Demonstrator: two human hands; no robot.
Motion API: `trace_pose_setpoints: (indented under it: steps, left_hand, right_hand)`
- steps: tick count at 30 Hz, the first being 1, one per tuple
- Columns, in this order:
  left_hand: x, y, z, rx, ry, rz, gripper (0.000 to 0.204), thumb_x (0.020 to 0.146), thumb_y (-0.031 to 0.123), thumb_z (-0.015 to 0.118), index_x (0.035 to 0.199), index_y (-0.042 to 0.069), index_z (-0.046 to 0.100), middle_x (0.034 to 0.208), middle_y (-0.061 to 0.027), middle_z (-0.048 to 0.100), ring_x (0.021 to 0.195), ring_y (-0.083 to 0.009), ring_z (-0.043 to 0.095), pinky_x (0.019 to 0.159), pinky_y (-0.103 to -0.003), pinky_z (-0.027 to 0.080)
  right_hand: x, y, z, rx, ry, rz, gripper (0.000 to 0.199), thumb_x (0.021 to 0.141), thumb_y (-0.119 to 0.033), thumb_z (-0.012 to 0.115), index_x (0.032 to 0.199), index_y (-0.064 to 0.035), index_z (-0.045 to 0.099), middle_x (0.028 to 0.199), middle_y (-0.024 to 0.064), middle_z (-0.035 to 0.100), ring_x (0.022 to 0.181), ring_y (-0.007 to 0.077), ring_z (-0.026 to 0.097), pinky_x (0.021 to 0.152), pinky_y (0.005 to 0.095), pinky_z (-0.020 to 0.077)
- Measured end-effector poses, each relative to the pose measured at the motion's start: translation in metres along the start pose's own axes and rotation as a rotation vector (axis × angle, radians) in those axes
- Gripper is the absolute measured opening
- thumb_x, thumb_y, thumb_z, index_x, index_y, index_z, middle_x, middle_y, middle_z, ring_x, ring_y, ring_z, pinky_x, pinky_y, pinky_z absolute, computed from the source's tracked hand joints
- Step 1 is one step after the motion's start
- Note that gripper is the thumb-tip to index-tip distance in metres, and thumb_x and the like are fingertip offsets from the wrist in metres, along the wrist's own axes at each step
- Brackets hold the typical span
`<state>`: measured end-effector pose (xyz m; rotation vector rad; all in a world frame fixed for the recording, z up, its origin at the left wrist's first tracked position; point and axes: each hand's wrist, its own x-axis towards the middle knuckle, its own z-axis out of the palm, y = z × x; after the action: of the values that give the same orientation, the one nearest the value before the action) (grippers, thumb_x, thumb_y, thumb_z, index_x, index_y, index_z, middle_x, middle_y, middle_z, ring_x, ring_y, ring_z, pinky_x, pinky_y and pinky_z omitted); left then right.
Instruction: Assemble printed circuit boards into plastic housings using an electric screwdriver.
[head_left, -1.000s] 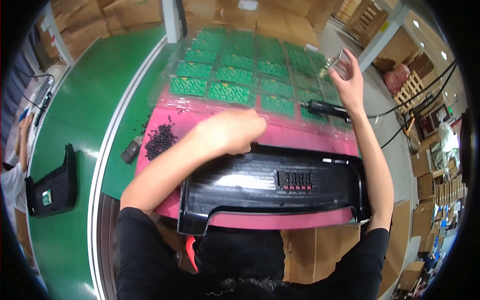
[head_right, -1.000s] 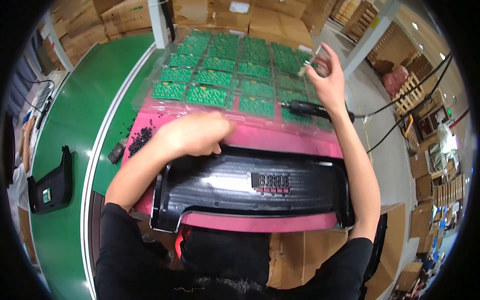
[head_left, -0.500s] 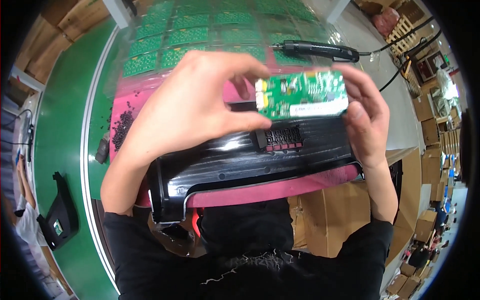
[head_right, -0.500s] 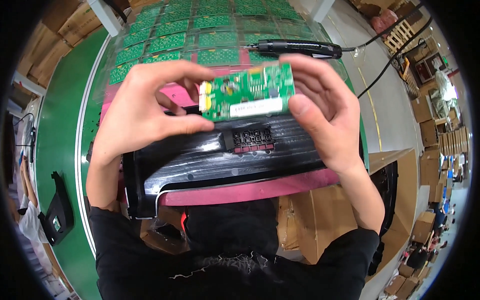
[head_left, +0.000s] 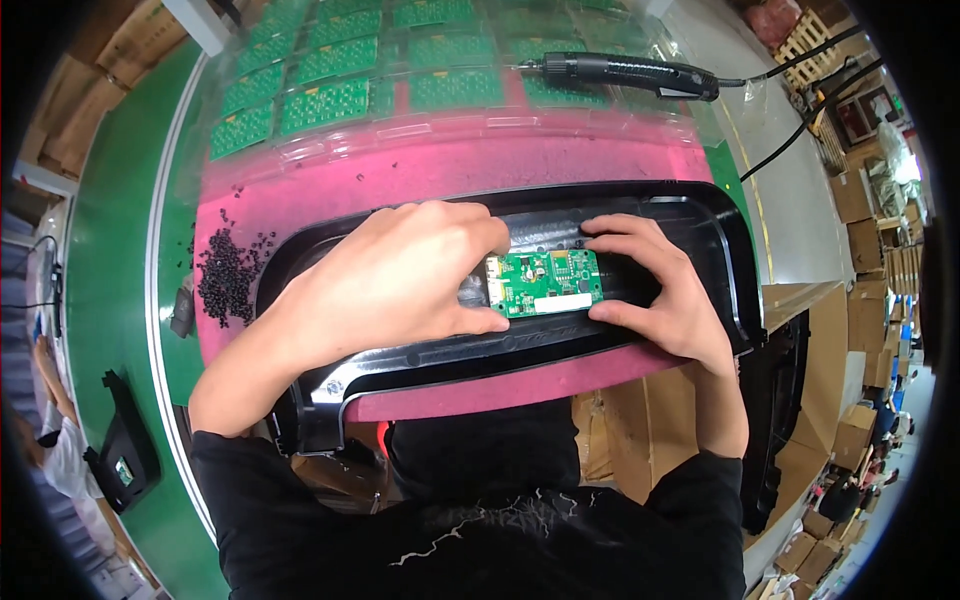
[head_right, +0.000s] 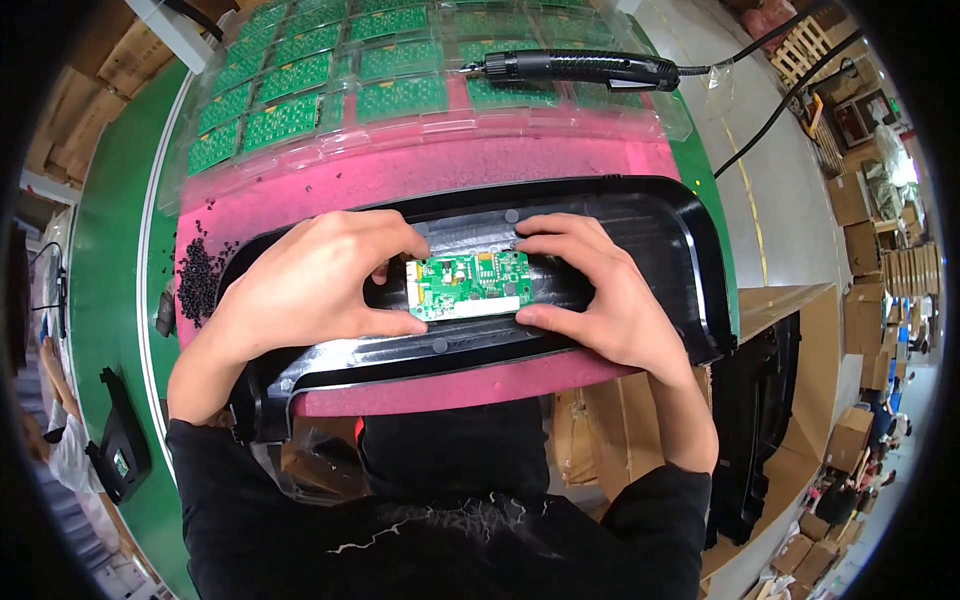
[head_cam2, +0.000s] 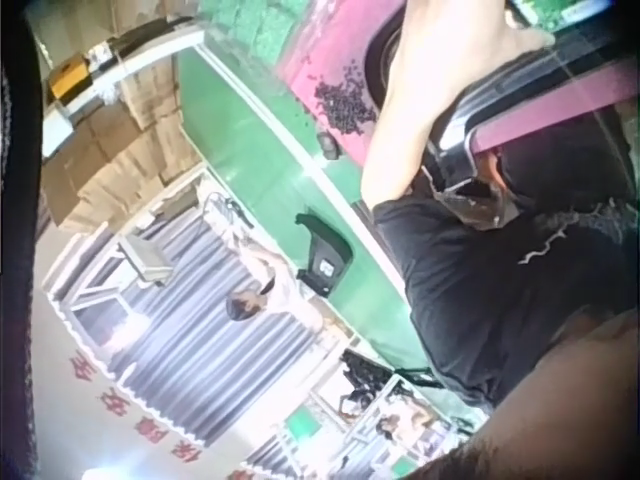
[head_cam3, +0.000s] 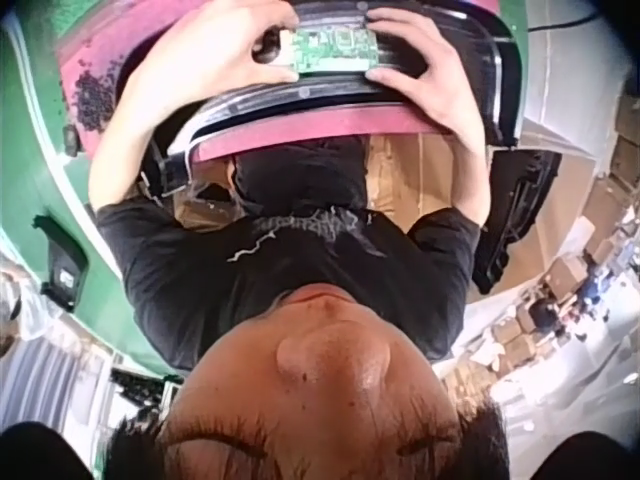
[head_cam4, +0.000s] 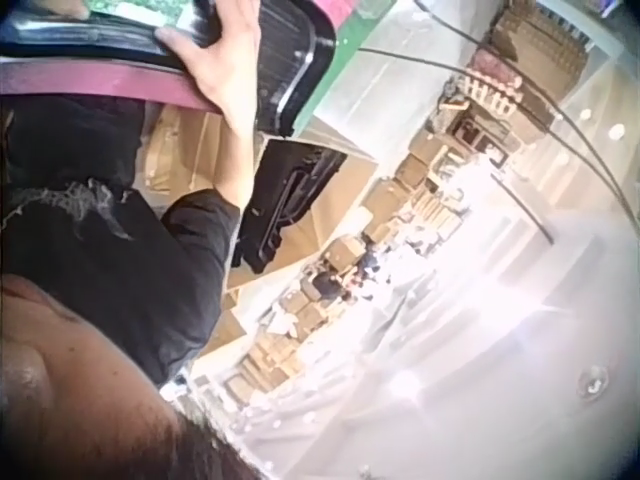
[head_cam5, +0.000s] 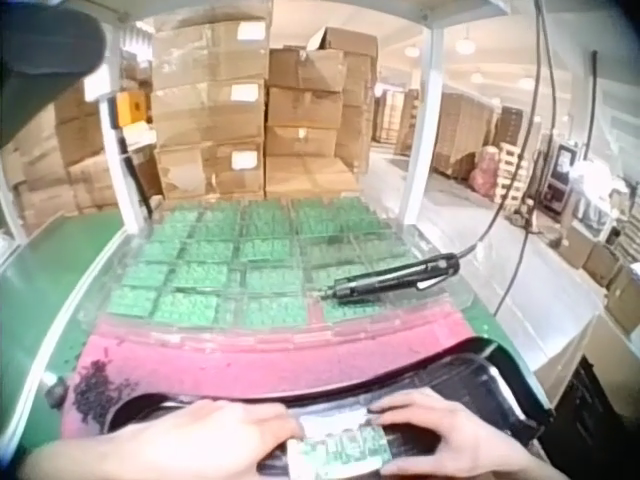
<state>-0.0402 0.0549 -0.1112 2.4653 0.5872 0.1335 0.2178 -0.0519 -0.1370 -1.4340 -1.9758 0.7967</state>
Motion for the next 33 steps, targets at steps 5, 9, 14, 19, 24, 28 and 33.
trace_pose_setpoints:
  steps: [5, 9, 14, 19, 24, 28, 33]
  left_hand:
    - [0.003, -0.004, 0.008, 0.061, 0.003, -0.031, 0.051, 0.067, 0.026, 0.080, 0.106, 0.000, 0.059, 0.093, -0.0112, 0.059, 0.075, -0.0305, 0.062, 0.066, -0.039, 0.051]
    - [0.005, -0.005, 0.013, 0.106, -0.013, -0.039, 0.050, 0.067, 0.025, 0.080, 0.105, 0.001, 0.057, 0.097, -0.0103, 0.057, 0.078, -0.0328, 0.061, 0.066, -0.041, 0.050]
    - [0.005, -0.004, 0.012, 0.124, -0.043, -0.056, 0.049, 0.067, 0.024, 0.080, 0.104, 0.002, 0.056, 0.099, -0.0099, 0.056, 0.081, -0.0326, 0.061, 0.066, -0.041, 0.050]
    - [0.006, -0.008, 0.016, 0.124, -0.019, -0.023, 0.050, 0.069, 0.024, 0.079, 0.106, 0.002, 0.054, 0.100, -0.0099, 0.055, 0.086, -0.0323, 0.061, 0.067, -0.041, 0.050]
    - [0.001, -0.007, 0.014, 0.125, -0.038, -0.014, 0.052, 0.071, 0.025, 0.077, 0.109, 0.002, 0.051, 0.104, -0.0105, 0.053, 0.093, -0.0307, 0.060, 0.069, -0.041, 0.051]
    - [-0.008, -0.015, 0.011, 0.107, -0.054, 0.022, 0.064, 0.073, 0.028, 0.075, 0.120, -0.001, 0.044, 0.109, -0.0125, 0.052, 0.100, -0.0310, 0.058, 0.072, -0.039, 0.053]
    - [-0.008, -0.021, 0.009, 0.027, -0.052, 0.021, 0.075, 0.075, 0.032, 0.074, 0.129, -0.003, 0.036, 0.118, -0.0186, 0.054, 0.106, -0.0358, 0.057, 0.077, -0.043, 0.053]
  right_hand:
    - [0.002, 0.001, 0.005, -0.121, 0.058, 0.022, 0.050, 0.070, -0.011, 0.077, 0.115, -0.0014, 0.059, 0.126, 0.0137, 0.054, 0.118, 0.0334, 0.049, 0.100, 0.0410, 0.0392]
    - [0.002, 0.003, 0.006, -0.139, 0.035, 0.033, 0.049, 0.071, -0.010, 0.076, 0.116, -0.0014, 0.058, 0.128, 0.0140, 0.052, 0.119, 0.0339, 0.047, 0.101, 0.0413, 0.0384]
    - [0.003, 0.002, 0.008, -0.165, 0.021, 0.023, 0.051, 0.071, -0.010, 0.075, 0.118, -0.0012, 0.057, 0.129, 0.0143, 0.051, 0.121, 0.0341, 0.045, 0.102, 0.0411, 0.0375]
    - [0.004, 0.003, 0.008, -0.182, 0.019, 0.026, 0.051, 0.071, -0.009, 0.075, 0.118, -0.0011, 0.057, 0.129, 0.0144, 0.051, 0.121, 0.0343, 0.045, 0.102, 0.0414, 0.0375]
    - [0.005, -0.004, 0.008, -0.193, 0.011, 0.037, 0.051, 0.072, -0.008, 0.074, 0.119, -0.0010, 0.057, 0.130, 0.0144, 0.050, 0.121, 0.0344, 0.045, 0.102, 0.0419, 0.0375]
    - [0.005, -0.018, 0.004, -0.190, -0.009, 0.090, 0.065, 0.068, -0.012, 0.078, 0.127, -0.0039, 0.052, 0.130, 0.0145, 0.050, 0.122, 0.0336, 0.044, 0.104, 0.0407, 0.0345]
    - [0.038, -0.029, -0.016, 0.042, 0.325, 0.087, 0.069, 0.074, -0.012, 0.072, 0.135, -0.0069, 0.041, 0.118, 0.0088, 0.052, 0.105, 0.0162, 0.049, 0.091, 0.0291, 0.0376]
